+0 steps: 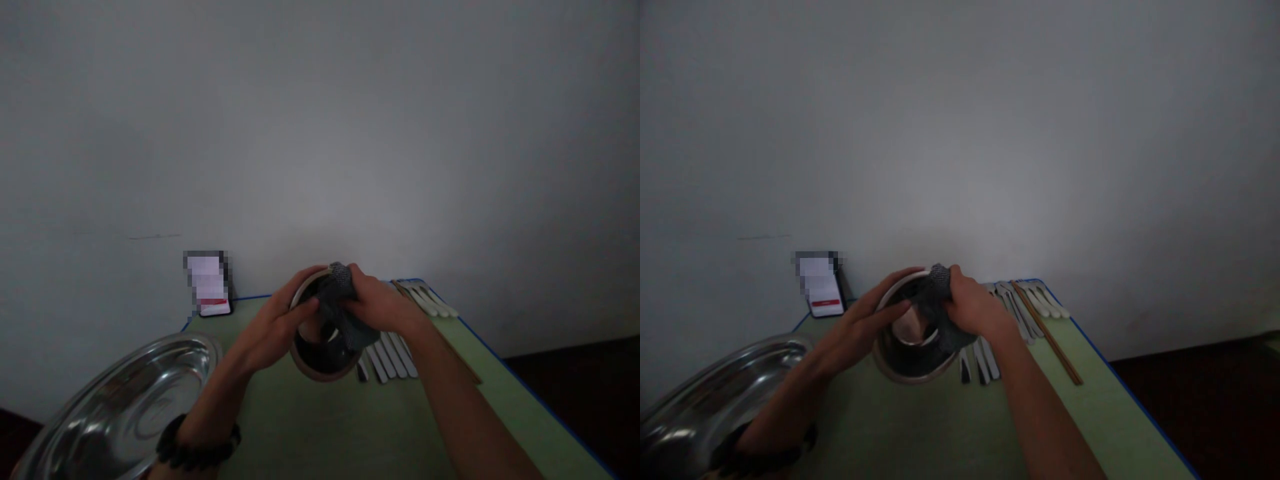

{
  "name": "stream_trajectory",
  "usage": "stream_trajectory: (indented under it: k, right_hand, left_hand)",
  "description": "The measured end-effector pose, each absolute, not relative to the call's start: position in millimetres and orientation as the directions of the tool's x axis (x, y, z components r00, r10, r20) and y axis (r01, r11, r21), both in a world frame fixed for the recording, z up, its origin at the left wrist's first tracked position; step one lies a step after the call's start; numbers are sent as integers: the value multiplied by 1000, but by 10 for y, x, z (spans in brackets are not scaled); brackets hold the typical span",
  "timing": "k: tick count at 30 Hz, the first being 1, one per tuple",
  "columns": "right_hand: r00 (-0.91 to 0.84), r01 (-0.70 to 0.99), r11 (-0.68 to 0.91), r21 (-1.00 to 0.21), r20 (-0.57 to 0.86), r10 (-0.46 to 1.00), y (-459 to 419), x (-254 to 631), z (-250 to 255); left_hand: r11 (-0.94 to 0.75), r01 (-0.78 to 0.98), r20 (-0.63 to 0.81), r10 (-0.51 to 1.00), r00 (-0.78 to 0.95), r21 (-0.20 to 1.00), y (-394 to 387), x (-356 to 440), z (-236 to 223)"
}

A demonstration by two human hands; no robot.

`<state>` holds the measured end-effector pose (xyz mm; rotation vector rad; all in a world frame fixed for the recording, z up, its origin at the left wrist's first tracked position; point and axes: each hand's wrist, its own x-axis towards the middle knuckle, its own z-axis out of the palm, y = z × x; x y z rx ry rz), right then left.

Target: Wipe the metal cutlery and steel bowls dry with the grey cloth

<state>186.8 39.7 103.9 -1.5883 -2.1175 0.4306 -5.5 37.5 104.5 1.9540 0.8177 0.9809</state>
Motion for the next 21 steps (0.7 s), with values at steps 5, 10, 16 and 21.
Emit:
stream_trajectory:
  k: [5, 10, 16, 21]
  right_hand:
    - [-185, 840, 298, -454, 278, 943, 400, 1815, 1048]
    - [153, 799, 102, -592, 365, 918, 504, 1765, 1028]
    - [126, 727, 128, -674, 315, 941, 583, 1714, 910]
    - [-47, 762, 202, -615, 258, 965, 537, 1784, 897]
  left_hand:
    - [-503, 206, 371, 808, 458, 839, 359, 11, 1038]
    - [-602, 162, 559, 792, 247, 782, 340, 120, 983]
    - [-670, 188, 656, 742, 139, 719, 364, 187, 869]
    - [-530, 97, 482, 822, 303, 843, 394, 4, 973]
